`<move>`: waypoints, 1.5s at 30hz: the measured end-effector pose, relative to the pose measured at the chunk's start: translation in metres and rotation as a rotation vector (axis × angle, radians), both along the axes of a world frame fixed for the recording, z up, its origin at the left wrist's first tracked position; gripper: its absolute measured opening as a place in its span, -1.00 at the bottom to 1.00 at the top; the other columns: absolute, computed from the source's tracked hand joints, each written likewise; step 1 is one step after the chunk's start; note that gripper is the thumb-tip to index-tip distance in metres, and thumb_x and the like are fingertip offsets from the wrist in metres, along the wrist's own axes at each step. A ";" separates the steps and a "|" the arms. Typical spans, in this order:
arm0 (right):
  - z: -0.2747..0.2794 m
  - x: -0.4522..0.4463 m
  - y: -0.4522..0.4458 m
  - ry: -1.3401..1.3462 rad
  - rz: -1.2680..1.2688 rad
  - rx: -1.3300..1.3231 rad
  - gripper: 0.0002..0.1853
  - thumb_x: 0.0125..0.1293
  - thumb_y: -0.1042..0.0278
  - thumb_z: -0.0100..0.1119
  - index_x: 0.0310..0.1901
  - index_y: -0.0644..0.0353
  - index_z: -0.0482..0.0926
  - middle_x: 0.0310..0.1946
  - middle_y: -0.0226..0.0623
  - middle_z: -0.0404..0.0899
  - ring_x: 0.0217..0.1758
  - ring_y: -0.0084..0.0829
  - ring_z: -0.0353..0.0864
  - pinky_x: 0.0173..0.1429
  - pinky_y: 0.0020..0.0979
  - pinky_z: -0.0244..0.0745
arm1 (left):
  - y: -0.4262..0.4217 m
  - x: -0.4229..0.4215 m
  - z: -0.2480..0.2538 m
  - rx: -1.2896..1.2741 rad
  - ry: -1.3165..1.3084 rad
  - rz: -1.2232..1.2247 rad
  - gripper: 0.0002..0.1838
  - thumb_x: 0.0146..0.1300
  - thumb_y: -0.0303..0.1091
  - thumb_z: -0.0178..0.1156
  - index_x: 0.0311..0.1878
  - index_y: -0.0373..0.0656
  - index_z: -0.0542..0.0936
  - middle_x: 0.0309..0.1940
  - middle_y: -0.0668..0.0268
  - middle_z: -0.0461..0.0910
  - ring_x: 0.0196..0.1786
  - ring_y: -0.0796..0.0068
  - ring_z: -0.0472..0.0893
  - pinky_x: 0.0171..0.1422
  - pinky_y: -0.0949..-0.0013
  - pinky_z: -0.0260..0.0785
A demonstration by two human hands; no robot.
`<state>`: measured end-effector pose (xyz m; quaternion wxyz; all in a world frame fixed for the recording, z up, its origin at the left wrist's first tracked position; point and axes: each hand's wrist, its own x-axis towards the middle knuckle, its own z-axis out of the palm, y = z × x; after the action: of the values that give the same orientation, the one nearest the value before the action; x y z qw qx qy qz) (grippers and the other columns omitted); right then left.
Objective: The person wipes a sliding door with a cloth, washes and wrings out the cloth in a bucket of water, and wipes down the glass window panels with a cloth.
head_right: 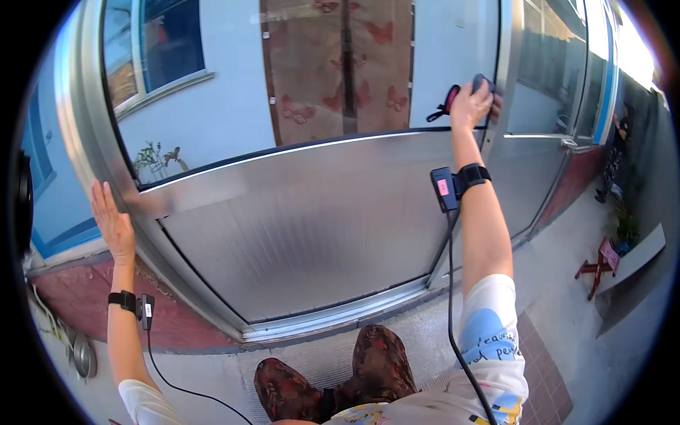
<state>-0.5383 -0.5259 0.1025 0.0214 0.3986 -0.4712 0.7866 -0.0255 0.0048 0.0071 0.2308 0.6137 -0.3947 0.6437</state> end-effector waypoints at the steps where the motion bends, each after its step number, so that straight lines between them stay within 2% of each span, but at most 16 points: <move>1: 0.012 -0.006 0.017 -0.028 -0.072 0.034 -0.42 0.38 -0.08 0.01 0.35 0.02 0.34 0.34 0.16 0.23 0.41 0.14 0.19 0.44 0.04 0.10 | -0.003 0.001 -0.001 -0.020 -0.035 -0.016 -0.11 0.00 -0.69 -0.03 0.52 -0.12 0.11 0.55 0.15 0.03 0.58 0.13 0.04 0.61 0.05 -0.12; 4: 0.059 0.088 0.062 0.011 -0.103 -0.163 -0.46 0.39 -0.04 0.04 0.34 -0.04 0.37 0.38 0.12 0.19 0.42 0.13 0.18 0.42 0.12 0.08 | -0.002 -0.006 0.001 -0.040 -0.046 -0.034 -0.10 -0.03 -0.72 -0.01 0.51 -0.12 0.13 0.54 0.18 0.07 0.58 0.18 0.07 0.60 0.04 -0.07; 5: 0.066 0.171 0.147 0.310 -0.133 -0.552 -0.49 0.39 0.04 0.07 0.33 -0.03 0.38 0.38 0.08 0.19 0.43 0.14 0.17 0.41 0.16 0.08 | 0.009 -0.006 0.002 -0.047 -0.020 -0.004 -0.09 -0.04 -0.72 0.00 0.51 -0.11 0.13 0.54 0.18 0.07 0.57 0.18 0.08 0.60 0.05 -0.06; 8: 0.024 0.268 0.281 0.868 0.220 -0.829 -0.52 0.30 0.18 0.18 0.26 -0.10 0.44 0.41 -0.15 0.20 0.50 -0.05 0.11 0.46 0.11 0.05 | 0.004 -0.004 0.001 -0.018 0.009 -0.019 -0.08 -0.05 -0.73 0.01 0.51 -0.11 0.14 0.54 0.19 0.08 0.57 0.19 0.08 0.60 0.05 -0.05; 12: 0.002 0.308 0.316 1.646 0.482 -1.379 -0.58 0.23 0.27 0.26 0.14 -0.19 0.51 0.36 -0.41 0.32 0.46 -0.33 0.22 0.54 0.00 0.06 | 0.008 -0.005 0.003 -0.011 0.018 -0.049 -0.12 -0.02 -0.70 0.03 0.49 -0.11 0.17 0.54 0.22 0.08 0.58 0.23 0.07 0.61 0.09 -0.05; 15: 0.070 0.285 0.295 1.396 0.275 -1.252 -0.58 0.24 0.34 0.25 0.13 -0.27 0.51 0.37 -0.45 0.33 0.47 -0.37 0.25 0.50 -0.03 0.11 | 0.014 0.005 -0.004 -0.028 0.019 -0.021 -0.13 0.00 -0.69 0.03 0.49 -0.11 0.18 0.54 0.21 0.08 0.58 0.22 0.07 0.60 0.08 -0.05; 20: 0.223 0.283 0.223 0.364 -0.088 -0.756 -0.59 0.42 0.04 0.03 0.28 -0.26 0.43 0.40 -0.31 0.28 0.52 -0.19 0.11 0.46 0.15 -0.03 | 0.006 -0.004 0.000 -0.019 0.041 -0.069 -0.12 0.01 -0.67 0.05 0.50 -0.09 0.15 0.54 0.23 0.07 0.58 0.26 0.07 0.61 0.08 -0.09; 23: 0.251 0.316 0.243 0.396 -0.108 -0.658 -0.44 0.42 -0.19 -0.16 0.39 -0.24 0.32 0.46 -0.14 0.19 0.54 0.00 0.03 0.45 0.17 -0.03 | 0.006 -0.004 0.000 -0.021 0.020 -0.121 -0.10 -0.04 -0.72 0.00 0.50 -0.11 0.16 0.54 0.20 0.07 0.59 0.23 0.05 0.61 0.08 -0.11; 27: 0.169 0.382 0.345 0.990 0.080 -1.205 -0.58 0.40 -0.04 0.06 0.23 -0.21 0.45 0.36 -0.30 0.29 0.49 -0.21 0.13 0.50 0.05 -0.05 | 0.007 -0.003 0.001 -0.017 0.047 -0.138 -0.11 -0.03 -0.71 0.00 0.50 -0.11 0.16 0.54 0.20 0.08 0.58 0.23 0.06 0.62 0.08 -0.12; 31: 0.051 0.350 0.355 1.485 0.386 -1.226 -0.64 0.36 0.08 0.11 0.16 -0.15 0.48 0.36 -0.34 0.29 0.50 -0.28 0.14 0.53 -0.03 -0.02 | 0.007 -0.003 0.001 -0.013 0.047 -0.123 -0.17 0.02 -0.66 0.01 0.47 -0.13 0.21 0.53 0.21 0.12 0.58 0.27 0.08 0.61 0.08 -0.12; 35: 0.049 0.303 0.329 2.025 0.446 -1.343 -0.61 0.35 0.32 0.06 0.19 -0.28 0.44 0.37 -0.51 0.32 0.50 -0.39 0.20 0.57 -0.06 0.03 | 0.007 -0.002 -0.001 -0.028 0.039 -0.126 -0.17 0.01 -0.67 0.00 0.47 -0.13 0.21 0.53 0.21 0.11 0.58 0.27 0.08 0.61 0.08 -0.11; 37: 0.136 0.280 0.314 1.548 0.024 -1.152 -0.57 0.33 0.34 0.10 0.22 -0.26 0.43 0.43 -0.41 0.26 0.51 -0.29 0.18 0.52 0.00 0.04 | 0.004 -0.001 0.000 -0.034 0.034 -0.171 -0.12 -0.04 -0.75 -0.03 0.49 -0.12 0.18 0.54 0.20 0.09 0.58 0.22 0.07 0.62 0.06 -0.12; 39: 0.177 0.280 0.292 1.236 0.027 -1.181 -0.56 0.39 0.24 0.06 0.29 -0.21 0.37 0.43 -0.35 0.25 0.52 -0.21 0.15 0.46 0.13 0.03 | 0.007 0.001 0.001 -0.028 0.044 -0.164 -0.11 -0.04 -0.75 -0.03 0.49 -0.11 0.17 0.54 0.21 0.09 0.58 0.23 0.06 0.62 0.07 -0.12; 42: 0.298 0.274 0.215 0.694 -0.077 -0.675 -0.43 0.45 -0.13 -0.14 0.45 -0.29 0.20 0.49 -0.16 0.12 0.57 -0.10 0.00 0.48 0.16 -0.04 | 0.004 -0.002 -0.001 -0.022 0.059 -0.159 -0.09 -0.05 -0.75 -0.02 0.50 -0.09 0.16 0.54 0.22 0.08 0.58 0.23 0.06 0.62 0.07 -0.13; 44: 0.256 0.292 0.309 0.499 -0.037 -0.508 -0.58 0.42 0.21 -0.01 0.28 0.04 0.42 0.43 0.09 0.15 0.50 0.03 0.14 0.51 0.01 0.08 | 0.006 -0.003 0.000 -0.027 0.036 -0.140 -0.08 -0.06 -0.76 0.00 0.50 -0.10 0.15 0.54 0.20 0.07 0.58 0.22 0.06 0.62 0.07 -0.13; 45: 0.282 0.307 0.259 0.615 -0.066 -0.620 -0.43 0.43 -0.19 -0.14 0.42 -0.28 0.24 0.50 -0.17 0.09 0.58 -0.08 -0.02 0.50 0.16 -0.08 | 0.005 -0.003 0.001 -0.040 0.025 -0.138 -0.08 -0.06 -0.76 0.00 0.50 -0.10 0.15 0.54 0.20 0.07 0.58 0.22 0.06 0.62 0.07 -0.13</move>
<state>-0.2315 -0.2669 0.3840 0.3046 0.5737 -0.1972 0.7343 -0.0284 0.0098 0.0084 0.2914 0.5884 -0.4203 0.6263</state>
